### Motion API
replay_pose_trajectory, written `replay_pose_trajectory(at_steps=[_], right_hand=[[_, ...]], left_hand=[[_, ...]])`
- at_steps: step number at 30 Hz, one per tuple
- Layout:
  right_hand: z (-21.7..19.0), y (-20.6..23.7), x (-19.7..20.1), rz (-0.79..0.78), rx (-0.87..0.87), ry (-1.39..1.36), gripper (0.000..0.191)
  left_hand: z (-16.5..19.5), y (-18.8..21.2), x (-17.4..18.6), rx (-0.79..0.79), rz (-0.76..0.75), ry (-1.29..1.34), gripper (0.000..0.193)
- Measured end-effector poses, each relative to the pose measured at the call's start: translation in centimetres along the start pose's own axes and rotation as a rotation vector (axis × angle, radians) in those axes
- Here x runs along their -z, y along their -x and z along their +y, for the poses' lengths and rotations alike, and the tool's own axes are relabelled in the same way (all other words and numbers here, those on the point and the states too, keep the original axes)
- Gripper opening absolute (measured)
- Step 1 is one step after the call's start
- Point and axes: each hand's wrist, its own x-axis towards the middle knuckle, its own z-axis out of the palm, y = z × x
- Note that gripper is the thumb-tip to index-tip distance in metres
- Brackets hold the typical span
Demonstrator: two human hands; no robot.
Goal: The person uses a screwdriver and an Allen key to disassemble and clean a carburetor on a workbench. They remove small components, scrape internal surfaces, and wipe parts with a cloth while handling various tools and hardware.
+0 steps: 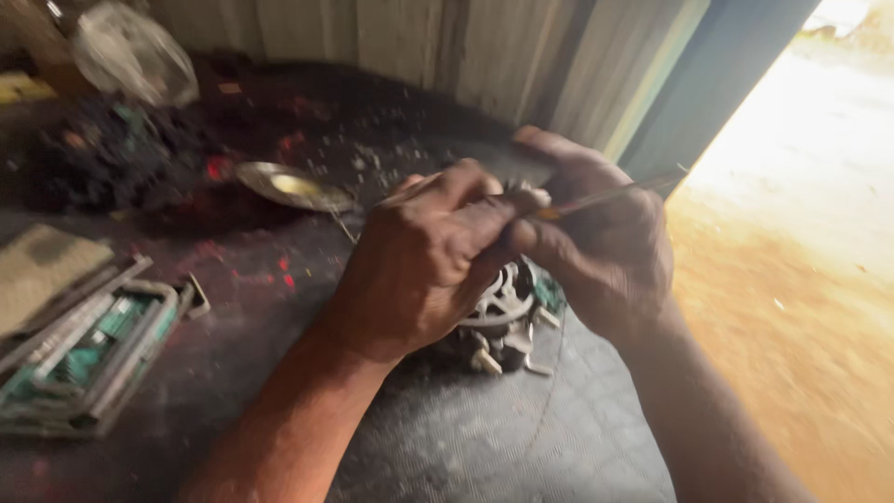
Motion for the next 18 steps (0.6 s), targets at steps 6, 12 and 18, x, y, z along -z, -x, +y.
replay_pose_trajectory(at_steps=[6, 12, 18], right_hand=[[-0.9, 1.8, 1.1, 0.206, 0.038, 0.319, 0.014], [-4.6, 10.2, 1.5, 0.292, 0.117, 0.906, 0.007], [-4.3, 13.8, 0.8, 0.324, -0.093, 0.939, 0.018]], left_hand=[[-1.3, 0.5, -0.6, 0.171, -0.142, 0.26, 0.058], [-3.1, 1.9, -2.7, 0.416, -0.188, 0.108, 0.082], [-4.2, 2.7, -3.8, 0.666, -0.434, 0.042, 0.08]])
